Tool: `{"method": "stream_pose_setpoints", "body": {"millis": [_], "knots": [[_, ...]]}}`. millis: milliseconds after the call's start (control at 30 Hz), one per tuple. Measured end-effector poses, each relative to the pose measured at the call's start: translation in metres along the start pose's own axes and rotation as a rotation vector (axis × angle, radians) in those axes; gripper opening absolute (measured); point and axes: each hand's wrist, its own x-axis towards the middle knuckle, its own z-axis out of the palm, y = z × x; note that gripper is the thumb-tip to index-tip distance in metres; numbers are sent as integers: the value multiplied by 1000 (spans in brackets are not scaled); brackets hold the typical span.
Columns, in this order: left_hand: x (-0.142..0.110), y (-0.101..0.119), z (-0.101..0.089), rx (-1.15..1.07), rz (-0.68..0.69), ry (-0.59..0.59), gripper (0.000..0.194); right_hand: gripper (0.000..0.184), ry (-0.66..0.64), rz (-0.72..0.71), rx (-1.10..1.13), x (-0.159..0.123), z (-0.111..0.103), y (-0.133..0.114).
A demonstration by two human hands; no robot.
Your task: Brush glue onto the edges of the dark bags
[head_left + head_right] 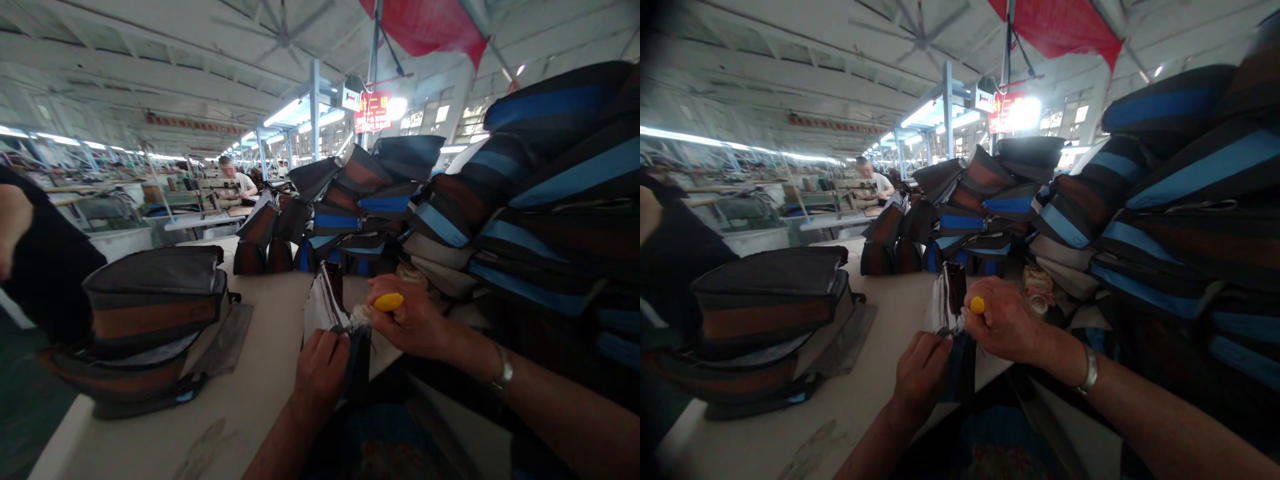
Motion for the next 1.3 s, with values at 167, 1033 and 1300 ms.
{"method": "stream_pose_setpoints", "body": {"millis": [167, 1033, 1300], "knots": [[-1, 1, 1, 26, 46, -39, 14, 6, -27, 29, 47, 6, -4, -3], [-29, -72, -26, 31, -113, -23, 9, 14, 296, 350, 145, 10, -10, -4], [-92, -87, -46, 245, -803, 168, 25, 12, 354, 524, 389, -21, 16, -22]]}}
